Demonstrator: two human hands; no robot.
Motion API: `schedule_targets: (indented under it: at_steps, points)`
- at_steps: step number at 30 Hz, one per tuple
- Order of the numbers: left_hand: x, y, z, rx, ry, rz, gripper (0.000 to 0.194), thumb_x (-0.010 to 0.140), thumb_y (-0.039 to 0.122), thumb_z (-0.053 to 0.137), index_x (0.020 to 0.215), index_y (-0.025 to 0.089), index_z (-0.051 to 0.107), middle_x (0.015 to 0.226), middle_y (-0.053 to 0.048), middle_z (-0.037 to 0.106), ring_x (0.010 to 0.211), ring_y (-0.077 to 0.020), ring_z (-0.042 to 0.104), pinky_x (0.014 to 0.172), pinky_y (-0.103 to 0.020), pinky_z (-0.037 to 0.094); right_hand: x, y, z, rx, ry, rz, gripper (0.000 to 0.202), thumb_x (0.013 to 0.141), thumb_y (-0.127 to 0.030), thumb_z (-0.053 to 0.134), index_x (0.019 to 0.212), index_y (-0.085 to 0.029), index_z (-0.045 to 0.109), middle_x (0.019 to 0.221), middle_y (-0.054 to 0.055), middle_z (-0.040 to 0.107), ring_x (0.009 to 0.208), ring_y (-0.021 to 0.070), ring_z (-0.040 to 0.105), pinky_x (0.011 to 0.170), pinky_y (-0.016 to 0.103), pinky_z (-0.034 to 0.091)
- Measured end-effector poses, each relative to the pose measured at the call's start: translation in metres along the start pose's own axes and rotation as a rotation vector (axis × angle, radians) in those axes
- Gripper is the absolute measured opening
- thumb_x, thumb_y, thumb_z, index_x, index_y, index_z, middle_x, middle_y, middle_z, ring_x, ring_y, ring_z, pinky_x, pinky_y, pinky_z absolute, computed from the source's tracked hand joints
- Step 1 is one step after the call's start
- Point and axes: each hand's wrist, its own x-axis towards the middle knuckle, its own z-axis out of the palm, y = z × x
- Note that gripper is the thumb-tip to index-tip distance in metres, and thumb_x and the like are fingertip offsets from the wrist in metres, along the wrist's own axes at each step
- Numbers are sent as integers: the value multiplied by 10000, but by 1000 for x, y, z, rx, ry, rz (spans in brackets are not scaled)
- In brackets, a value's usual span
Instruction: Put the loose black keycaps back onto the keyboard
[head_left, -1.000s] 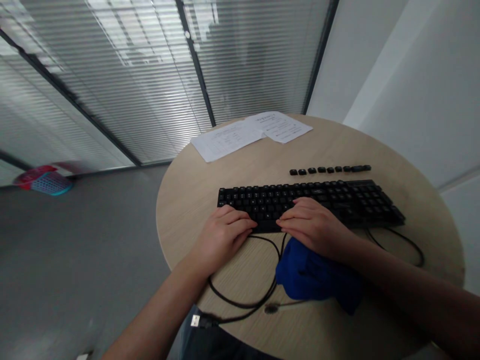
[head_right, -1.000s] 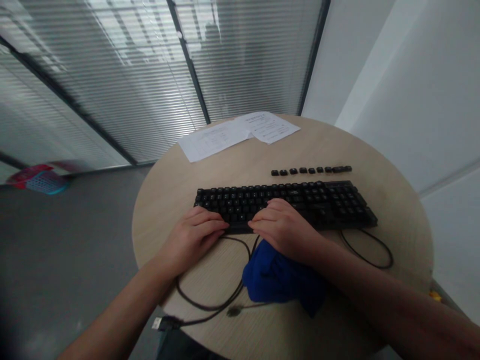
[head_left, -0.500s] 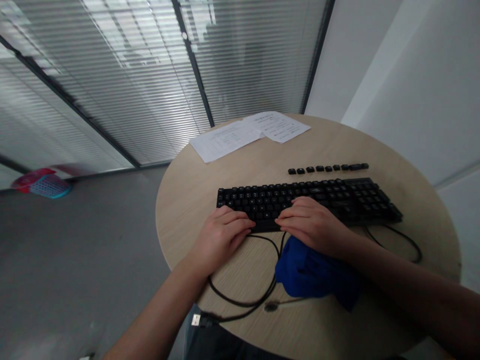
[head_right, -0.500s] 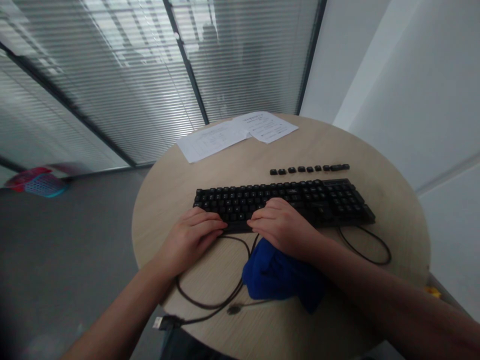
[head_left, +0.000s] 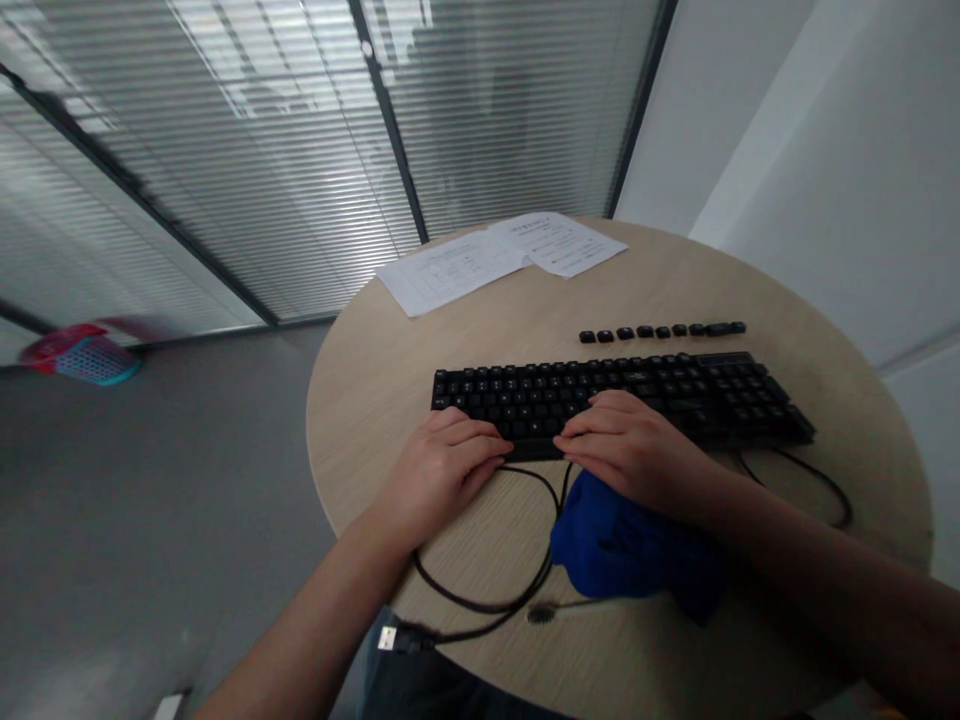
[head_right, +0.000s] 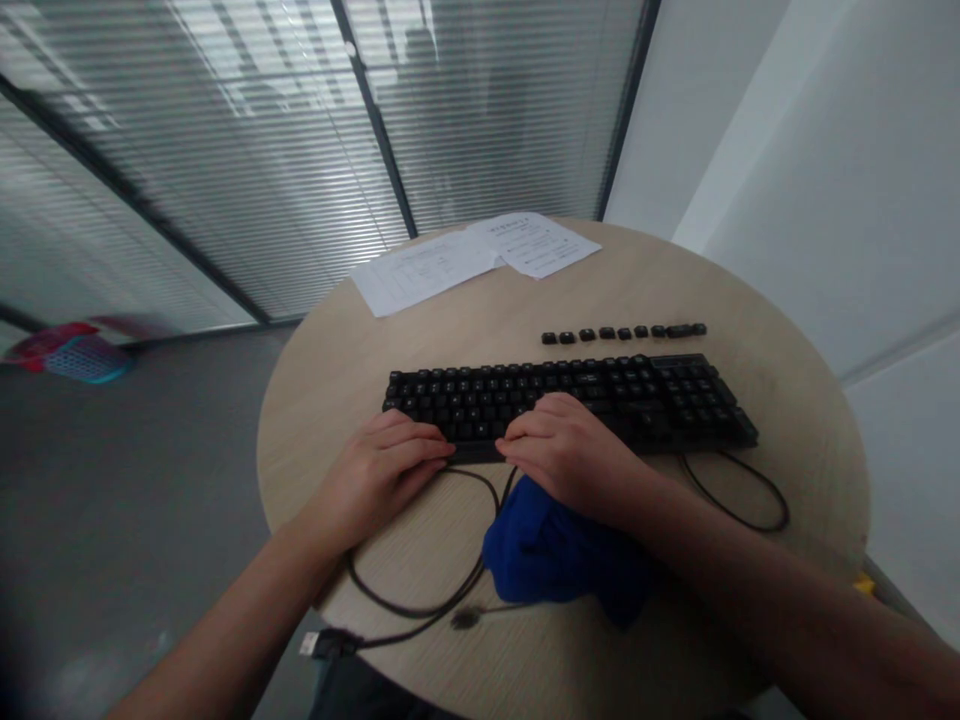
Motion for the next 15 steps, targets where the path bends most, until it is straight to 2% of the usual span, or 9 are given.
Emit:
schedule_targets:
  at_steps: [7, 15]
  points:
    - [1, 3, 0, 59, 37, -7, 115, 954, 204, 648, 984, 205, 759, 1003, -72, 716, 905, -207, 629, 791, -385, 538, 1, -7, 0, -7, -2, 102, 208, 1008, -269, 585, 984, -227, 788, 952, 50, 663, 906, 150, 530, 892, 324, 376]
    - [3, 3, 2, 22, 60, -46, 115, 947, 194, 648, 1009, 182, 743, 936, -75, 672, 852, -203, 595, 761, -380, 526, 2, -4, 2, -9, 7, 81, 189, 1000, -265, 607, 964, -233, 789, 804, 26, 629, 820, 134, 481, 828, 310, 324]
